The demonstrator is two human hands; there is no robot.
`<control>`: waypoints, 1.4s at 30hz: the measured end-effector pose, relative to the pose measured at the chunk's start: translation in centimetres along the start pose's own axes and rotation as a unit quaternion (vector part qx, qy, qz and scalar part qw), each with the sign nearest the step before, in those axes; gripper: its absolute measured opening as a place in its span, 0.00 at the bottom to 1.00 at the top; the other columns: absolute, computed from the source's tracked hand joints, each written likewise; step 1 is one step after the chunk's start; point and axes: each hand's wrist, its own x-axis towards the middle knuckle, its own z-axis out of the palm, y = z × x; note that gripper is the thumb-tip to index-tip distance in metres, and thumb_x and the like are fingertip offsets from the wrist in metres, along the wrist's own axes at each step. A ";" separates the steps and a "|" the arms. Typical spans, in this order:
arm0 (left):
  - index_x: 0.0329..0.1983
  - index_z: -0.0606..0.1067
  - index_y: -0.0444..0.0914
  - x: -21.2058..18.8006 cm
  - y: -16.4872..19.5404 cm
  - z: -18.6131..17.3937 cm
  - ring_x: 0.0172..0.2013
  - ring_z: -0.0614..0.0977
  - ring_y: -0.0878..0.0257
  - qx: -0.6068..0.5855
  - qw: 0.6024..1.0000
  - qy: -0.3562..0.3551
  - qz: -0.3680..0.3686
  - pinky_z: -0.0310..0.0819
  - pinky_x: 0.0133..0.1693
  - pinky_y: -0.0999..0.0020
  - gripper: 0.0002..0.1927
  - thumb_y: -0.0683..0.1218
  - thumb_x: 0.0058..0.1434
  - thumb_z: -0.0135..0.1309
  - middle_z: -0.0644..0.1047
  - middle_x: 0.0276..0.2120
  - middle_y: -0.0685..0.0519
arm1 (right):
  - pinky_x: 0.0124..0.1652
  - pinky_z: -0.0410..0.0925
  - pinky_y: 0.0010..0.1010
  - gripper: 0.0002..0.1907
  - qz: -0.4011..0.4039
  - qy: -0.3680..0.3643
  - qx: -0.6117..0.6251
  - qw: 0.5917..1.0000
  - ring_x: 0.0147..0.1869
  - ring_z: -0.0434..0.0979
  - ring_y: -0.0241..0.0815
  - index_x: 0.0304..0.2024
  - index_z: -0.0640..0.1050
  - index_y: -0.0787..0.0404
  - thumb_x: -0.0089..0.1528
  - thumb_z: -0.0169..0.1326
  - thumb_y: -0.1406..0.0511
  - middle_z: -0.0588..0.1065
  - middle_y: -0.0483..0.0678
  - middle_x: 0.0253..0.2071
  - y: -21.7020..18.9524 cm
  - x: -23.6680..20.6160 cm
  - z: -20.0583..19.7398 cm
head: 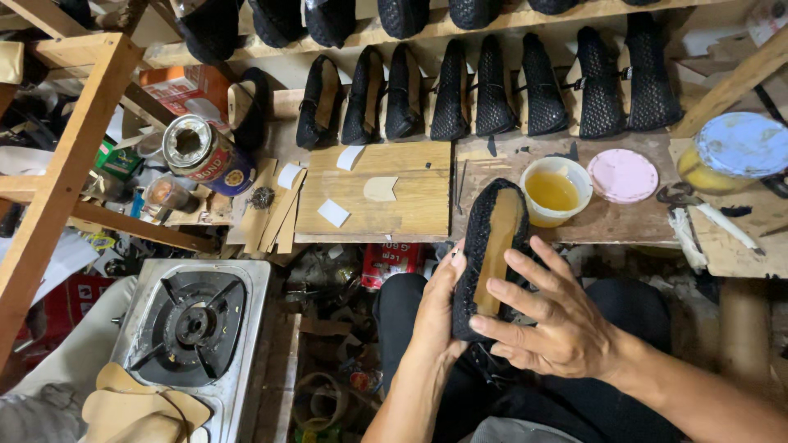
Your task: The person repeatedly picks up black woven shoes from a wooden shelf, applies a yellow liquid to the insole with their fingers, and returns the shoes to the shelf. The process is repeated for multiple shoes in a cluttered workshop.
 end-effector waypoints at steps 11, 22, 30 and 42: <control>0.73 0.62 0.33 -0.9 0.6 -0.2 0.59 0.77 0.60 0.032 0.998 -0.007 0.060 0.71 0.60 0.64 0.33 0.53 0.69 0.50 0.74 0.62 0.46 | 0.75 0.49 0.61 0.15 0.023 0.035 0.019 0.999 0.80 0.52 0.55 0.54 0.81 0.46 0.68 0.53 0.53 0.59 0.47 0.72 -2.1 0.2 -0.5; 0.74 0.60 0.31 -1.8 -0.4 -1.5 0.61 0.75 0.58 0.097 0.990 -0.016 0.103 0.68 0.63 0.62 0.37 0.50 0.65 0.52 0.72 0.64 0.44 | 0.76 0.45 0.58 0.17 0.025 0.039 0.039 0.998 0.80 0.50 0.56 0.56 0.81 0.46 0.69 0.51 0.52 0.57 0.50 0.74 -2.9 0.7 -0.5; 0.74 0.59 0.29 -3.3 -0.2 -1.7 0.64 0.74 0.56 0.130 0.986 -0.064 0.084 0.66 0.65 0.61 0.46 0.58 0.60 0.58 0.70 0.66 0.42 | 0.76 0.46 0.58 0.18 0.038 0.055 -0.022 0.998 0.80 0.50 0.57 0.56 0.80 0.46 0.68 0.50 0.51 0.57 0.52 0.73 -0.7 1.7 -1.4; 0.74 0.59 0.28 -4.7 -0.3 -3.6 0.61 0.76 0.55 0.132 0.989 -0.055 0.048 0.68 0.64 0.61 0.49 0.59 0.57 0.61 0.72 0.64 0.41 | 0.77 0.48 0.53 0.13 0.196 0.049 -0.049 0.978 0.80 0.53 0.60 0.47 0.84 0.48 0.65 0.53 0.55 0.59 0.58 0.75 4.4 0.7 -0.7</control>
